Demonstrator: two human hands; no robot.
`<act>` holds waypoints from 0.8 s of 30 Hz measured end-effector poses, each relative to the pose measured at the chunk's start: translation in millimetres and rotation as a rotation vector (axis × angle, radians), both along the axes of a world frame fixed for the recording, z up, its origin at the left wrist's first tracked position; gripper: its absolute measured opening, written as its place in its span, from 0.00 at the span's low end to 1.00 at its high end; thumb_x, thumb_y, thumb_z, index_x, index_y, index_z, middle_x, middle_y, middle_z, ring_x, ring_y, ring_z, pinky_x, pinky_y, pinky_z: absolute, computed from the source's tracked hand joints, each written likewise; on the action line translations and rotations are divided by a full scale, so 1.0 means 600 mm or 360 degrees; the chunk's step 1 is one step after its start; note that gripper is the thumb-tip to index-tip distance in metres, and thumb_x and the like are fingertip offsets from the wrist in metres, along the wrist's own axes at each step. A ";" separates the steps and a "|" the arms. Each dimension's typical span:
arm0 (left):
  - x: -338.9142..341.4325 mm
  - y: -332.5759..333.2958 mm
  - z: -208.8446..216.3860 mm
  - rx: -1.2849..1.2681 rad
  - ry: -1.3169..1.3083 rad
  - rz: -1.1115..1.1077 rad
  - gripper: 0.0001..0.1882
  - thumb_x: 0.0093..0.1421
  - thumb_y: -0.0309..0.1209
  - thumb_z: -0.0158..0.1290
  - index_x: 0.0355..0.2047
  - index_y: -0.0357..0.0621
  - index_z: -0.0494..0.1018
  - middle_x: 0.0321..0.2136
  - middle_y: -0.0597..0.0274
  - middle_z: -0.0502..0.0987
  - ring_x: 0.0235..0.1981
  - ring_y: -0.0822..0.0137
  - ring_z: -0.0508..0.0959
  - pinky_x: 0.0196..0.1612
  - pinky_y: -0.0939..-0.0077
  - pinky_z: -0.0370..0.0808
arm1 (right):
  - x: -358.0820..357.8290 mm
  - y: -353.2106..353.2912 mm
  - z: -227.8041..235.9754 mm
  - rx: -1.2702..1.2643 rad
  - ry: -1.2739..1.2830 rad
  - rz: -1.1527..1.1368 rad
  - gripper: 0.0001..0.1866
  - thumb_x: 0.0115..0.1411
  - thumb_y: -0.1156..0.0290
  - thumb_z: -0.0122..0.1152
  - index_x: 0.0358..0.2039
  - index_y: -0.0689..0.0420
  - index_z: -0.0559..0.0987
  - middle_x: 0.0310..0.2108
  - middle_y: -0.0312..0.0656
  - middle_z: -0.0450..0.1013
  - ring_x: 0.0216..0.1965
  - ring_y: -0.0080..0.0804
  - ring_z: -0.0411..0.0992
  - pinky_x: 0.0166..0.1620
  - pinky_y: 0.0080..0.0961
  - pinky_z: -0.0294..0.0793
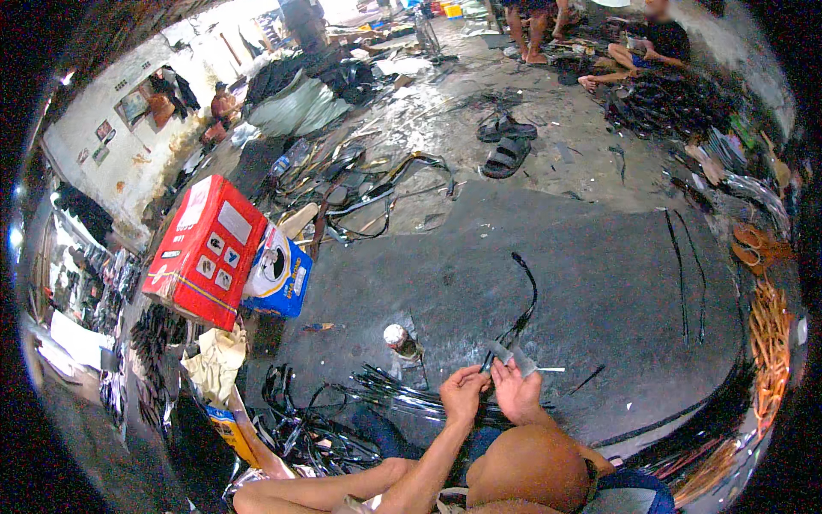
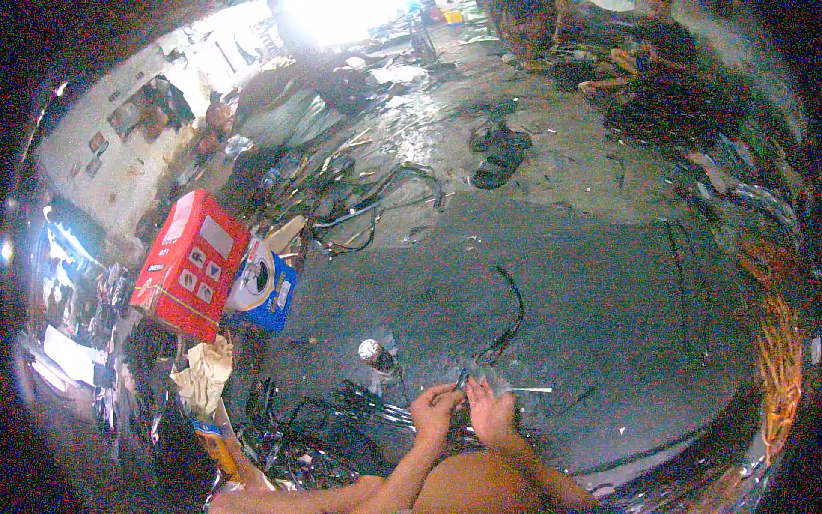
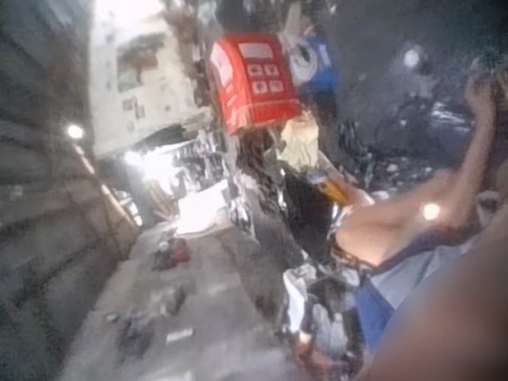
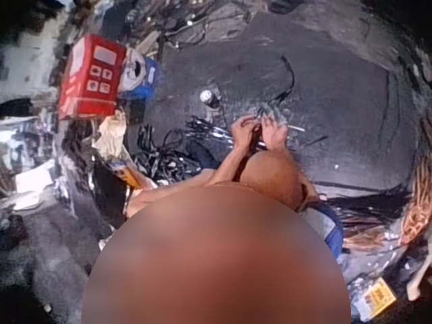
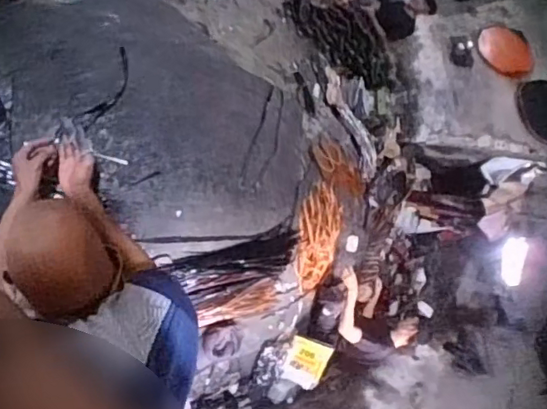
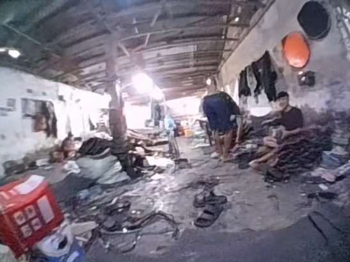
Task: The person sits on the floor and repeatedly strips the black outer insulation from thin cables using a small cylindrical tool. They pull the insulation off by hand and place the stripped cables into a pile on the floor.
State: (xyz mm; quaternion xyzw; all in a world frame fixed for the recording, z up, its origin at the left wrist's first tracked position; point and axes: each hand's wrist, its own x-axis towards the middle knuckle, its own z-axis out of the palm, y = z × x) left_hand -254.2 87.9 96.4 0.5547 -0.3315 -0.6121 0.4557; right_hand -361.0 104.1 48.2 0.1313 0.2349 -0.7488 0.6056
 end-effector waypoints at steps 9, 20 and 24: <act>0.073 0.002 0.088 -0.0400 -0.0616 0.0196 0.07 0.51 0.25 0.60 0.32 0.41 0.81 0.28 0.64 0.81 0.32 0.71 0.78 0.38 0.76 0.73 | 0.001 0.005 0.127 -0.0006 0.2718 0.0495 0.29 0.44 0.69 0.69 0.48 0.59 0.73 0.51 0.46 0.69 0.54 0.47 0.67 0.56 0.39 0.66; 0.080 -0.023 0.170 -0.0466 -0.0325 0.0194 0.05 0.49 0.22 0.61 0.29 0.39 0.80 0.26 0.66 0.80 0.28 0.75 0.76 0.34 0.79 0.72 | -0.023 -0.069 0.223 -0.1098 0.3198 0.0764 0.21 0.39 0.71 0.65 0.38 0.61 0.78 0.37 0.51 0.75 0.42 0.51 0.74 0.43 0.39 0.76; 0.090 -0.022 0.156 -0.0424 -0.0211 0.0213 0.05 0.48 0.21 0.61 0.29 0.37 0.80 0.27 0.63 0.80 0.29 0.73 0.76 0.36 0.78 0.73 | -0.024 -0.070 0.228 -0.1231 0.3335 0.0766 0.17 0.40 0.70 0.66 0.33 0.61 0.78 0.33 0.49 0.74 0.36 0.50 0.74 0.39 0.40 0.76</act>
